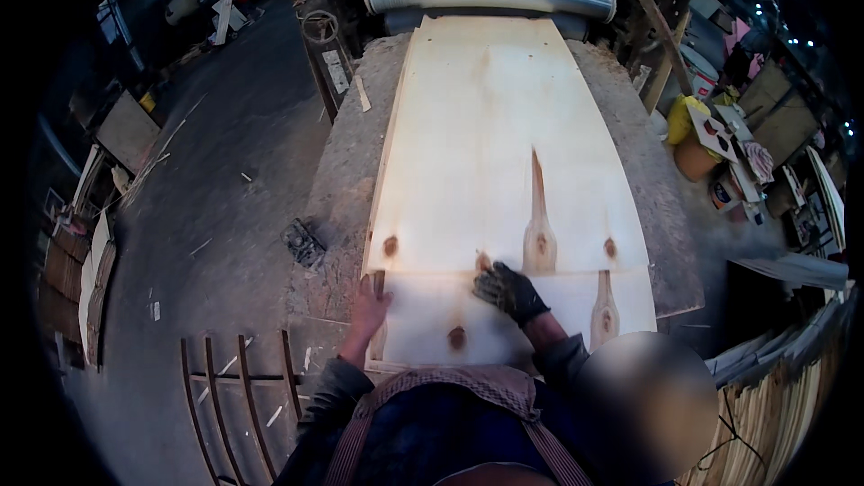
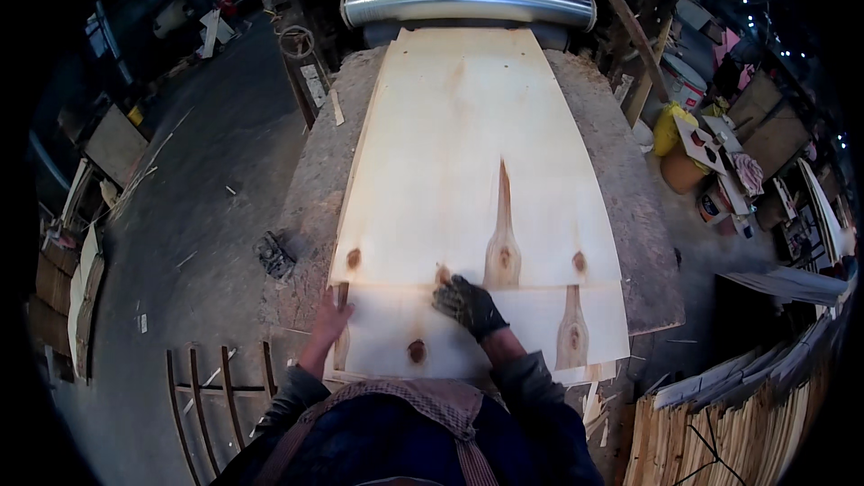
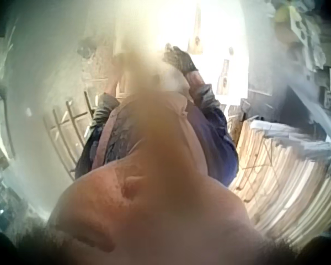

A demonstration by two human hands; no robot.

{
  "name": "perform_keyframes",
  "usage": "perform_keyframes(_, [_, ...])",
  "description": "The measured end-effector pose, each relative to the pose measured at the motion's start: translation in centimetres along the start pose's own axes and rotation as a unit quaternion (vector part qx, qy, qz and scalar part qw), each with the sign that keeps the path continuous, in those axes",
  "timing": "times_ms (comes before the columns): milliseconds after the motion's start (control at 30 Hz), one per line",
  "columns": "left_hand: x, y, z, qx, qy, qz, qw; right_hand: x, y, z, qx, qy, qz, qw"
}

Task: The person processes wood veneer sheets by hand, picking up sheets from a large stack, aligning them with a machine roller, and smoothing them down as they pass through.

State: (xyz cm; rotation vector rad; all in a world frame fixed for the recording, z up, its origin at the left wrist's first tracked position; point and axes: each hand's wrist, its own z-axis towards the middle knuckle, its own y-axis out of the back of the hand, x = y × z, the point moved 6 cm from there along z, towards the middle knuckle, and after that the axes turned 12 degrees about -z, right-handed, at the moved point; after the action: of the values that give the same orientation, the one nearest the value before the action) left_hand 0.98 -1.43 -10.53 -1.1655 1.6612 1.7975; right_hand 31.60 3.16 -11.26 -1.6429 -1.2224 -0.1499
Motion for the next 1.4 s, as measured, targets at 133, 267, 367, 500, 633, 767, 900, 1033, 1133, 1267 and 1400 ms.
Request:
perform_keyframes(133, [-1.1, -1.4, -2.0, 0.015, 0.001, 0.113, 0.993, 4.1, -0.5, 5.7, 0.021, 0.038, 0.008, 0.999])
perform_keyframes(267, [-1.3, -1.2, -2.1, 0.018, 0.002, 0.091, 0.996, 7.8, -2.0, 9.2, 0.083, 0.109, 0.044, 0.99])
perform_keyframes(367, [-0.5, -1.2, -2.0, 0.006, -0.009, 0.044, 0.999, 7.4, -2.8, 8.7, 0.079, 0.09, 0.041, 0.992])
perform_keyframes(500, [0.6, -0.9, -1.0, 0.043, -0.016, -0.091, 0.995, 1.7, -2.5, 5.2, 0.106, 0.027, -0.024, 0.994])
perform_keyframes(633, [2.0, -0.8, -0.7, 0.054, 0.051, -0.35, 0.934, -4.3, -2.2, -1.0, 0.144, -0.053, -0.031, 0.988])
perform_keyframes(767, [-4.0, 1.1, -2.7, 0.088, 0.074, -0.464, 0.878, -6.3, -4.2, -8.5, 0.166, -0.103, -0.022, 0.98])
perform_keyframes(900, [-8.1, 3.0, -3.3, 0.124, 0.043, -0.494, 0.86, -8.9, -1.5, -11.6, 0.098, -0.083, -0.048, 0.991])
perform_keyframes(1033, [-9.6, 4.3, -3.0, 0.121, 0.023, -0.522, 0.844, -9.3, 1.2, -15.1, 0.001, -0.094, -0.107, 0.99])
perform_keyframes(1133, [-9.8, 5.1, -2.4, 0.109, 0.032, -0.556, 0.823, -10.7, 4.6, -15.0, 0.02, -0.067, -0.026, 0.997])
perform_keyframes(1267, [-8.7, 5.7, -1.4, 0.077, 0.041, -0.516, 0.852, -9.0, 4.5, -14.3, -0.029, -0.025, -0.006, 0.999])
perform_keyframes(1400, [-4.6, 4.9, 0.1, 0.015, 0.04, -0.373, 0.927, -6.1, 2.3, -11.0, -0.077, 0.012, 0.006, 0.997])
